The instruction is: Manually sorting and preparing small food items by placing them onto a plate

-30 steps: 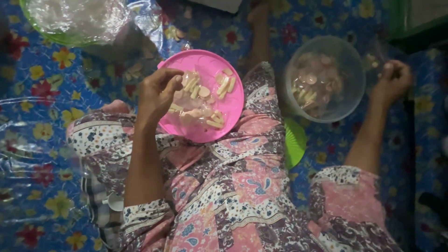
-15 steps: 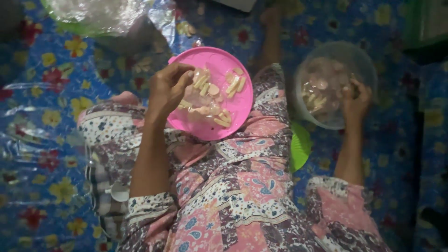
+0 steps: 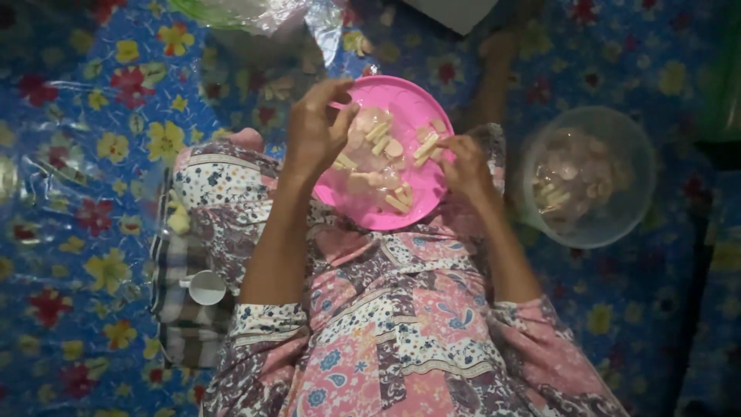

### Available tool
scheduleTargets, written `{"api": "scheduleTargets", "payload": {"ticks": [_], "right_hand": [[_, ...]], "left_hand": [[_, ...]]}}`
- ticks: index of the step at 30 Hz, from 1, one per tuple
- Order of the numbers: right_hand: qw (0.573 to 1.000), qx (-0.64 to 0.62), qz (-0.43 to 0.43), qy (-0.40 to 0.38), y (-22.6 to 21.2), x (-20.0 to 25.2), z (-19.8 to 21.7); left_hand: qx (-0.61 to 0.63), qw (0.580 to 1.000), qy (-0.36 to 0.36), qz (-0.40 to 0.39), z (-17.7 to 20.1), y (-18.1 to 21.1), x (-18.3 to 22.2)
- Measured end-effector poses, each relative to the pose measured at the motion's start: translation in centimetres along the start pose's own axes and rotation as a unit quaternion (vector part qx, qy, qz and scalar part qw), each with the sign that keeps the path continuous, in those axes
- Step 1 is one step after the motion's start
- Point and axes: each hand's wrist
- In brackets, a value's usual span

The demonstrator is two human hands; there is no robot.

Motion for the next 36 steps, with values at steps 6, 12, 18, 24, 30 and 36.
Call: {"api": "scheduleTargets", "payload": {"ticks": [6, 12, 18, 24, 30, 36], "right_hand": [[0.978, 0.089, -0.159, -0.102, -1.5, -2.2, -1.8], [0.972, 0.076, -0.178, -0.131, -1.1, -2.8, -1.5], [0.99, 0.014, -0.107, -0.09, -0.6, -2.4, -0.6], [0.973, -0.141, -0.173, -0.055, -2.6, -1.6, 1.6], [0.868, -0.412, -0.273, 0.041, -8.1, -1.3, 4.3], [0.81, -0.531, -0.236, 0.081, -12.0, -1.3, 4.3]], "left_hand": [[0.008, 0.999, -0.017, 0.04, 0.6, -0.7, 0.5], [0.001, 0.998, -0.03, 0.048, 1.1, -0.6, 0.8], [-0.013, 0.997, -0.055, 0.056, 1.0, -1.0, 0.7], [-0.024, 0.995, -0.079, 0.056, -0.3, -1.0, 0.7], [0.067, 0.987, -0.132, 0.069, -2.5, -0.7, 0.8], [0.148, 0.98, -0.128, 0.029, -4.2, 0.1, 0.0]]}}
Point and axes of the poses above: each hand's wrist, its own x-axis away from the middle knuckle, its own z-axis out of the back of the hand, y = z × x, and after that the axes turned 14 degrees about -y, right-handed
